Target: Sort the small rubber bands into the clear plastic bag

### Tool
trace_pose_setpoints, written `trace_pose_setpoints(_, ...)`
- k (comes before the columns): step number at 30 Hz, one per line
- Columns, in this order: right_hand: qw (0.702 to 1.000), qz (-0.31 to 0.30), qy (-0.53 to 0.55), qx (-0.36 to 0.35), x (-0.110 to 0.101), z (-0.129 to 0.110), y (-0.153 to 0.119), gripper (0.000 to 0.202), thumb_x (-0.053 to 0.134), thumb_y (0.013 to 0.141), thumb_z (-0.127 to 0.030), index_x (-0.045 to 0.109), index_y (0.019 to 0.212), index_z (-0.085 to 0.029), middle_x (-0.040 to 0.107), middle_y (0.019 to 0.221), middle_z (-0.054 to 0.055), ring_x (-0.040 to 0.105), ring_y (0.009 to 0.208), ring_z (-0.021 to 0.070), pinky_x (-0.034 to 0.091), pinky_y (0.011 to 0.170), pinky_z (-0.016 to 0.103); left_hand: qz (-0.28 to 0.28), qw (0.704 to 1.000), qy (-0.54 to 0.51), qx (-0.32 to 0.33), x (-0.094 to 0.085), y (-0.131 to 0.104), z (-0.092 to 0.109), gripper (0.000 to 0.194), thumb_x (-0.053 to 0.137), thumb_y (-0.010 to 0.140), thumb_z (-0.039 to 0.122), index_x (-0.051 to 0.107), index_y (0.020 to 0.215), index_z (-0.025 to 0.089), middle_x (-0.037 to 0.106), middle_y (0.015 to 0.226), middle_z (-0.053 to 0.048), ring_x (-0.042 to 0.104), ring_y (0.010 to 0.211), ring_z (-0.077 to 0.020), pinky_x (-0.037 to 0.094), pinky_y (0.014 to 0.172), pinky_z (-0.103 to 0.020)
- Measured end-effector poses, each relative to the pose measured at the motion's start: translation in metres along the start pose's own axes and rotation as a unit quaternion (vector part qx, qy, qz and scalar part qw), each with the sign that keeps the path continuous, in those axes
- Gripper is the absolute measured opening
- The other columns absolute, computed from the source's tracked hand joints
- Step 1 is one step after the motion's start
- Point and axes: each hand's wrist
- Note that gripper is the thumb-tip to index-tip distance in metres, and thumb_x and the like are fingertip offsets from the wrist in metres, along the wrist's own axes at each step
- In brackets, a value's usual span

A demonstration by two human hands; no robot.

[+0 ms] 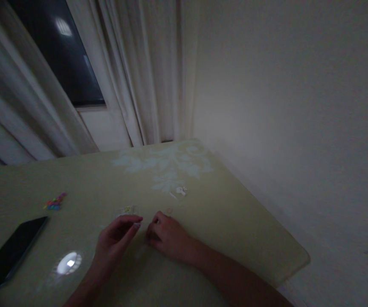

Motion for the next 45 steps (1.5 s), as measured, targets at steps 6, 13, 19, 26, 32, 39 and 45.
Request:
trace_pose_setpoints(6,0.992,-0.037,-0.119,0.002,0.006,-0.003,0.001,0.015,0.072,0.091,-0.028,0.072,0.099,-0.016,0.062,0.108,0.01,0.059,0.092,0.0226,0.049,0.087,0.034,0.0,1.0,-0.014,-0.012,0.005,0.0,-0.002,0.022,0.079,0.085,0.042,0.076,0.088,0.02,0.078,0.082,-0.005,0.076,0.076,-0.0204,0.064,0.071,-0.029)
trace_pose_setpoints(13,1.0,-0.004,-0.02,-0.017,0.006,-0.001,0.001,0.01,0.067,0.09,-0.022,0.064,0.098,-0.017,0.057,0.105,0.006,0.058,0.093,0.02,0.048,0.083,0.031,-0.015,1.0,-0.026,-0.008,0.007,0.001,0.002,0.02,0.079,0.086,0.039,0.074,0.084,0.02,0.075,0.076,-0.003,0.073,0.071,-0.0181,0.061,0.067,-0.026)
trace_pose_setpoints(19,0.972,0.113,0.206,0.017,-0.003,-0.005,0.004,0.01,0.06,0.096,-0.028,0.059,0.092,-0.02,0.05,0.097,0.001,0.05,0.081,0.0139,0.042,0.073,0.026,-0.016,0.999,-0.027,-0.018,0.004,0.0,0.004,0.02,0.076,0.087,0.039,0.08,0.093,0.021,0.081,0.085,-0.006,0.077,0.078,-0.0212,0.063,0.071,-0.029)
trace_pose_setpoints(26,0.938,0.126,0.321,0.027,-0.001,0.001,0.008,0.03,0.06,0.097,-0.047,0.058,0.087,-0.019,0.049,0.092,0.001,0.051,0.084,0.0162,0.043,0.075,0.028,-0.05,0.998,-0.021,-0.026,0.003,-0.001,0.002,0.016,0.078,0.087,0.038,0.081,0.089,0.022,0.083,0.088,-0.006,0.078,0.083,-0.0224,0.063,0.077,-0.03)
trace_pose_setpoints(32,0.917,0.104,0.385,0.034,-0.003,-0.001,0.008,0.038,0.065,0.095,-0.054,0.057,0.081,-0.02,0.048,0.086,-0.001,0.046,0.076,0.0141,0.04,0.071,0.027,-0.034,0.998,-0.033,-0.037,0.007,-0.001,0.005,0.019,0.082,0.083,0.037,0.076,0.079,0.02,0.077,0.075,-0.003,0.074,0.07,-0.0185,0.059,0.067,-0.025)
trace_pose_setpoints(39,0.902,0.08,0.423,0.023,-0.001,-0.002,0.008,0.04,0.072,0.091,-0.055,0.064,0.082,-0.017,0.052,0.091,0.001,0.05,0.08,0.0143,0.038,0.073,0.028,-0.071,0.994,-0.065,-0.051,0.009,-0.003,0.006,0.022,0.081,0.085,0.041,0.08,0.094,0.021,0.081,0.086,-0.006,0.076,0.08,-0.0212,0.06,0.074,-0.028)
trace_pose_setpoints(45,0.89,0.073,0.449,0.033,0.001,-0.001,0.007,0.038,0.073,0.091,-0.054,0.063,0.083,-0.017,0.051,0.086,-0.001,0.046,0.073,0.0123,0.035,0.067,0.027,-0.093,0.993,-0.056,-0.048,0.007,-0.003,0.005,0.019,0.079,0.087,0.04,0.082,0.092,0.022,0.082,0.088,-0.006,0.076,0.081,-0.0212,0.059,0.075,-0.028)
Point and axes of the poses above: each hand's wrist, its own y-axis towards the middle knuckle, its own x-axis out of the palm, z = x × y
